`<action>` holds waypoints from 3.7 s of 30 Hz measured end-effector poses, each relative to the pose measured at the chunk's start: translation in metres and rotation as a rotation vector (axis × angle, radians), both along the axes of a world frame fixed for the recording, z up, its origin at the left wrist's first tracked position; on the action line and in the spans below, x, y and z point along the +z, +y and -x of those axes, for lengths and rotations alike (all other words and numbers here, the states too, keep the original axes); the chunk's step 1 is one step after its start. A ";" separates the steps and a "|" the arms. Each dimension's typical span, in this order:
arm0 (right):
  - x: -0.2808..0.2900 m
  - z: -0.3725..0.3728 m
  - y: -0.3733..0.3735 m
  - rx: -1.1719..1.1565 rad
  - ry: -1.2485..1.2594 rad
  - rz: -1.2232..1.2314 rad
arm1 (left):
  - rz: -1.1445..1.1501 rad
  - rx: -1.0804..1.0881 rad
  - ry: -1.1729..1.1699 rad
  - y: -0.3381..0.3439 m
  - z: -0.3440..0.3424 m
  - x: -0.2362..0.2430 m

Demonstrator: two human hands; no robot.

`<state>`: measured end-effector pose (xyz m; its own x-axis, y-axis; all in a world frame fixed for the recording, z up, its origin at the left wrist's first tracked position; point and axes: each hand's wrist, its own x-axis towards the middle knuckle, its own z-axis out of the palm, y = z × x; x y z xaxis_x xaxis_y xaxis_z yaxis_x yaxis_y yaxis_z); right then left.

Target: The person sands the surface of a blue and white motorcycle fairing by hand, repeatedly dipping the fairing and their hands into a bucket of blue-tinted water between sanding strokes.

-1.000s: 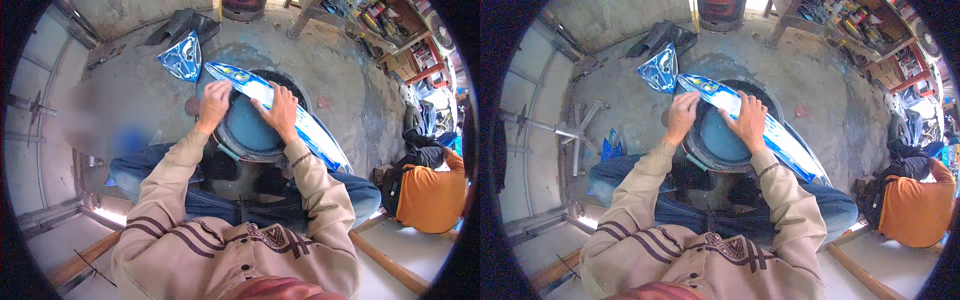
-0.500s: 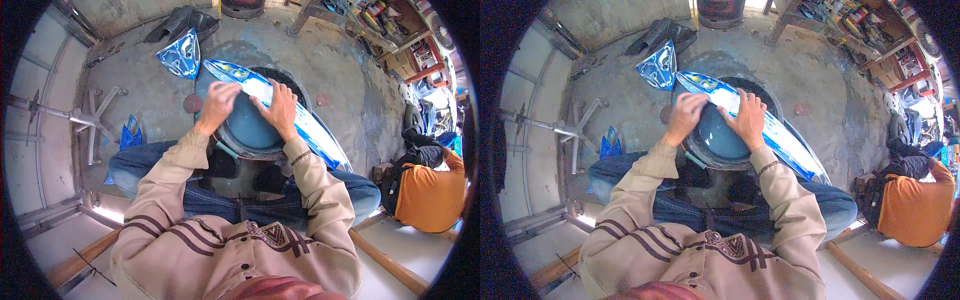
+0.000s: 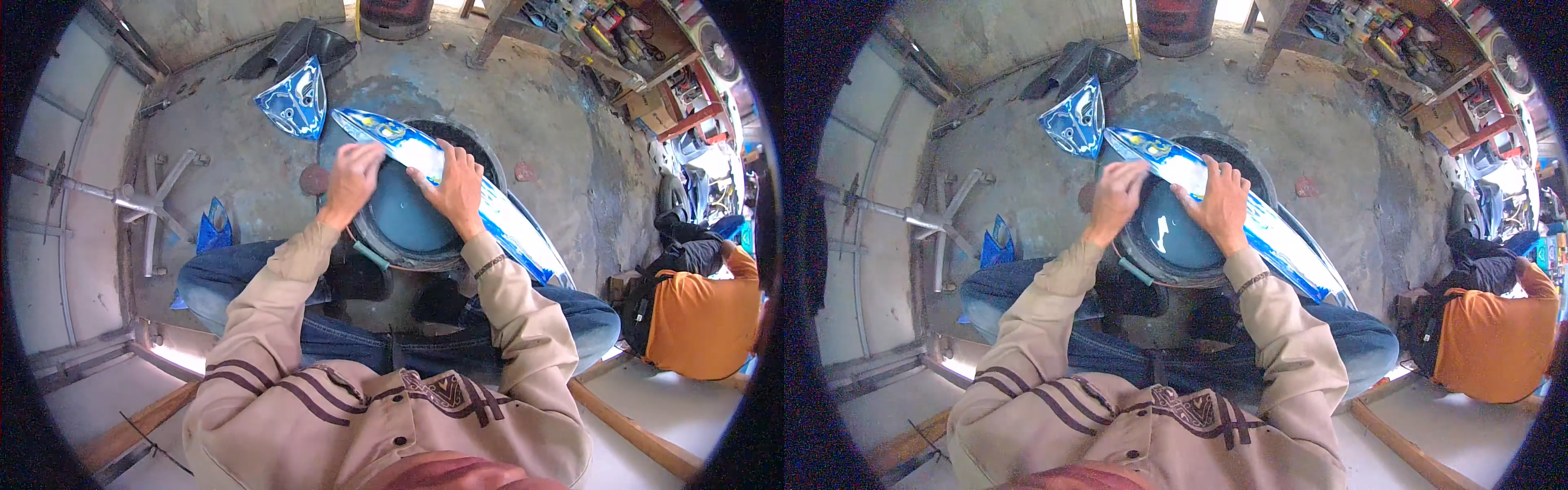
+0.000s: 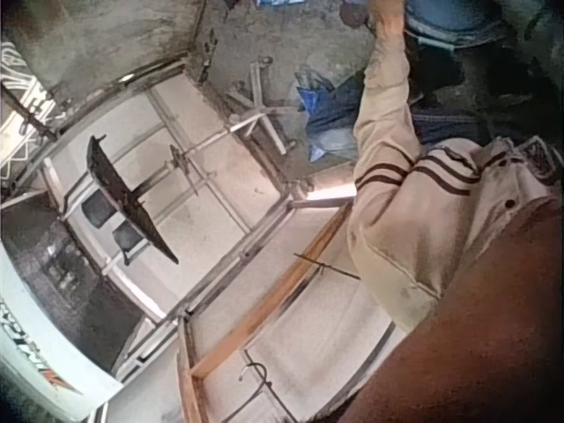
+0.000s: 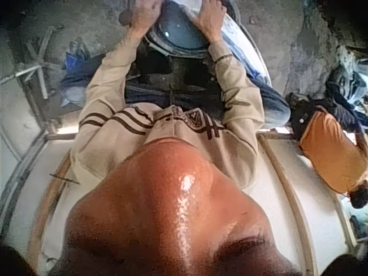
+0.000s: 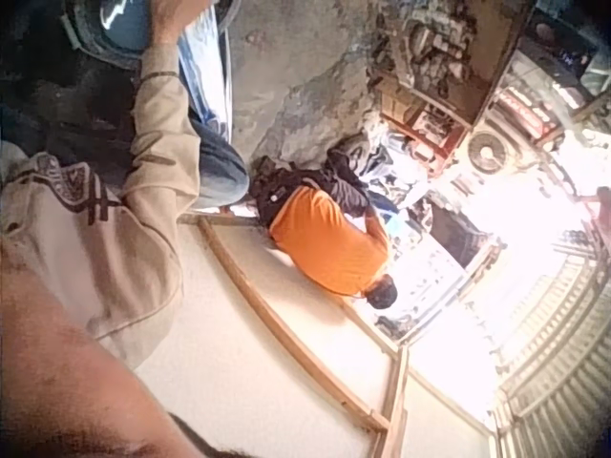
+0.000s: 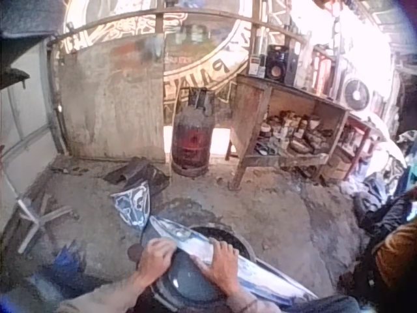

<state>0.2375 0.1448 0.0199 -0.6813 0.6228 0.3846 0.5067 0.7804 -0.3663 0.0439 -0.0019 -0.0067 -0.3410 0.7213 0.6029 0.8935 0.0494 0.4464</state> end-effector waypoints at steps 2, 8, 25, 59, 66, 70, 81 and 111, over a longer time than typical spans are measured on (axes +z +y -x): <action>-0.001 -0.002 0.002 -0.007 -0.017 0.001 | -0.019 -0.109 0.011 0.000 -0.007 -0.001; 0.005 0.007 -0.004 0.016 -0.004 0.013 | -0.040 0.157 -0.075 0.001 0.036 -0.001; 0.007 -0.002 0.000 -0.020 -0.030 0.012 | 0.010 0.083 -0.088 0.002 0.023 0.006; 0.003 -0.001 0.001 -0.014 -0.015 0.024 | 0.032 0.007 0.108 0.003 0.000 0.007; 0.005 0.000 -0.002 -0.014 -0.042 0.050 | 0.026 0.081 0.093 0.002 0.001 0.005; 0.004 -0.002 0.001 -0.013 -0.029 0.022 | 0.032 0.029 0.097 -0.002 0.002 0.008; 0.007 0.002 0.000 -0.008 -0.034 0.026 | 0.008 0.048 0.070 -0.002 0.012 0.013; 0.005 0.001 0.000 -0.016 -0.032 0.031 | -0.051 0.031 -0.050 0.001 0.009 0.016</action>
<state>0.2363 0.1445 0.0252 -0.6828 0.6450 0.3430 0.5311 0.7607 -0.3732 0.0351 -0.0013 0.0096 -0.3933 0.6787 0.6202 0.8685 0.0529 0.4929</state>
